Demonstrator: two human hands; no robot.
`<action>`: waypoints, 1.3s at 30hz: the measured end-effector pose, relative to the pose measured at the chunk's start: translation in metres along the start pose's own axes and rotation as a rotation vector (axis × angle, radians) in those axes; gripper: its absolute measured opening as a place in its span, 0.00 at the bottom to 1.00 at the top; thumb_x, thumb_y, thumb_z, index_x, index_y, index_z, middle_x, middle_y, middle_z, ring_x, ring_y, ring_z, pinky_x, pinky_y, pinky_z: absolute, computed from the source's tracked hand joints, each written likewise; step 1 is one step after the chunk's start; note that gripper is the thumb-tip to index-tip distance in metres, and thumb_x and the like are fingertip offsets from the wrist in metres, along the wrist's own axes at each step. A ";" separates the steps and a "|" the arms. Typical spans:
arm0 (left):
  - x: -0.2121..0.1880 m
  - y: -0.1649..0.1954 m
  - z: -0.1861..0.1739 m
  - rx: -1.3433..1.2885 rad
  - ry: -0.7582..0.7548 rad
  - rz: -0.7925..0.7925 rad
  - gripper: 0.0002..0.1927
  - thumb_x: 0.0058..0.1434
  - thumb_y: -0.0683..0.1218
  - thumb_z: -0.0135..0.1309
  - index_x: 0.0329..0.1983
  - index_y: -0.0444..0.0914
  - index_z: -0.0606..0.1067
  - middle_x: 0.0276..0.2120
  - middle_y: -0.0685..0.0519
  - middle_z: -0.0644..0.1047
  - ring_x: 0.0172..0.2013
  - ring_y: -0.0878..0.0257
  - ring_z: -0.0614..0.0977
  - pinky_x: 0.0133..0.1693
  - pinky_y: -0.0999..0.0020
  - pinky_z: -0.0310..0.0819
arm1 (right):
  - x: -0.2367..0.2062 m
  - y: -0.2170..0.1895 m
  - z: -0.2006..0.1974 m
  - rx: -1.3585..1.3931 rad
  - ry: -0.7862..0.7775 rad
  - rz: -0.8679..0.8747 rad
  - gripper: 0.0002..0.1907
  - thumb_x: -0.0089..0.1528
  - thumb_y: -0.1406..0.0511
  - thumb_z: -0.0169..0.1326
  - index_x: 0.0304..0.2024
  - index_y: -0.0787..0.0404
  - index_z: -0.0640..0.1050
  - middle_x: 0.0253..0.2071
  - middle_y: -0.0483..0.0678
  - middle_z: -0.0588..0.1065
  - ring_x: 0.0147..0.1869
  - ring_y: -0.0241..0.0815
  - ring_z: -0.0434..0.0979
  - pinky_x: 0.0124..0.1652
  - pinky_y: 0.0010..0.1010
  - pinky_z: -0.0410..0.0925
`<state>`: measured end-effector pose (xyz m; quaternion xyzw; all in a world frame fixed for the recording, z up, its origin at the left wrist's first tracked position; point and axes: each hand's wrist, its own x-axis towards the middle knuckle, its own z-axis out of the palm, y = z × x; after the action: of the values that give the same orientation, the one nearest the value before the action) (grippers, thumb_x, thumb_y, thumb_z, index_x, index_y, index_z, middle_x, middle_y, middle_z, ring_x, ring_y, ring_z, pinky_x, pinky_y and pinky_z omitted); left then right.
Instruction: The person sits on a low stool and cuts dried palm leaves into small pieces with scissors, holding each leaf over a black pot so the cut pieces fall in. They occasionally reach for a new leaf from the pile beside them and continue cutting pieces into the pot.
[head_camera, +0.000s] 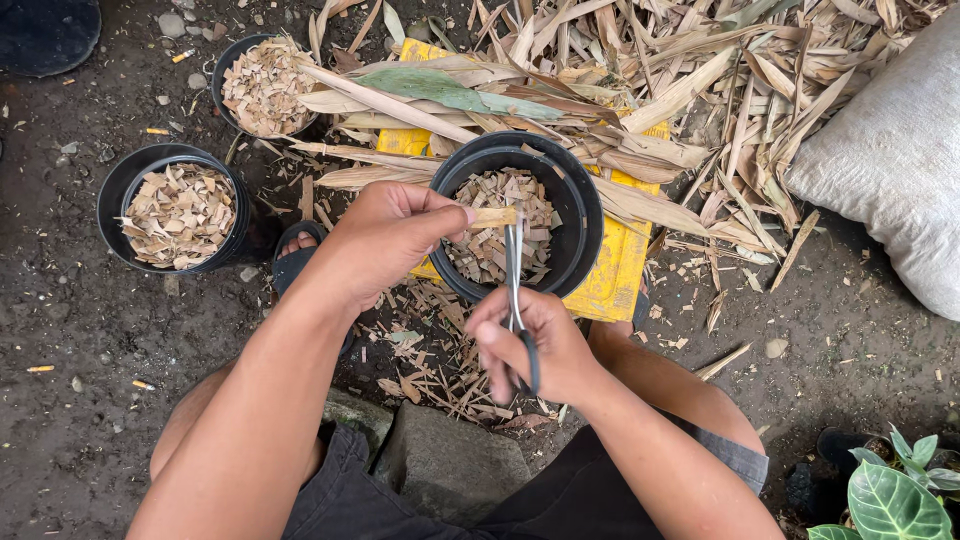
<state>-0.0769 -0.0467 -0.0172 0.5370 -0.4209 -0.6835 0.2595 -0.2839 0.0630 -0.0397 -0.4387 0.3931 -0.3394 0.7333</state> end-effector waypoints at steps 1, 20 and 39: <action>0.000 0.000 0.002 0.009 0.003 -0.005 0.09 0.59 0.47 0.61 0.32 0.35 0.83 0.23 0.59 0.78 0.24 0.74 0.72 0.28 0.74 0.64 | 0.000 0.000 0.002 -0.004 0.041 0.051 0.11 0.70 0.63 0.53 0.41 0.67 0.72 0.23 0.47 0.73 0.17 0.34 0.75 0.16 0.22 0.64; 0.000 0.000 0.005 0.016 -0.029 -0.007 0.11 0.59 0.48 0.62 0.34 0.35 0.85 0.28 0.56 0.82 0.28 0.72 0.75 0.31 0.73 0.68 | -0.002 -0.008 0.008 0.108 -0.071 0.137 0.09 0.68 0.65 0.51 0.43 0.67 0.74 0.22 0.46 0.74 0.17 0.33 0.75 0.15 0.21 0.62; -0.009 0.003 0.012 -0.013 -0.333 -0.008 0.12 0.57 0.46 0.66 0.41 0.35 0.85 0.35 0.53 0.86 0.37 0.70 0.83 0.43 0.73 0.76 | 0.011 -0.022 -0.012 -0.034 0.390 -0.115 0.08 0.67 0.69 0.54 0.46 0.68 0.73 0.31 0.52 0.78 0.18 0.36 0.78 0.13 0.20 0.64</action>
<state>-0.0864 -0.0372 -0.0087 0.4163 -0.4515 -0.7668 0.1869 -0.2929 0.0408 -0.0263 -0.3988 0.5076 -0.4527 0.6151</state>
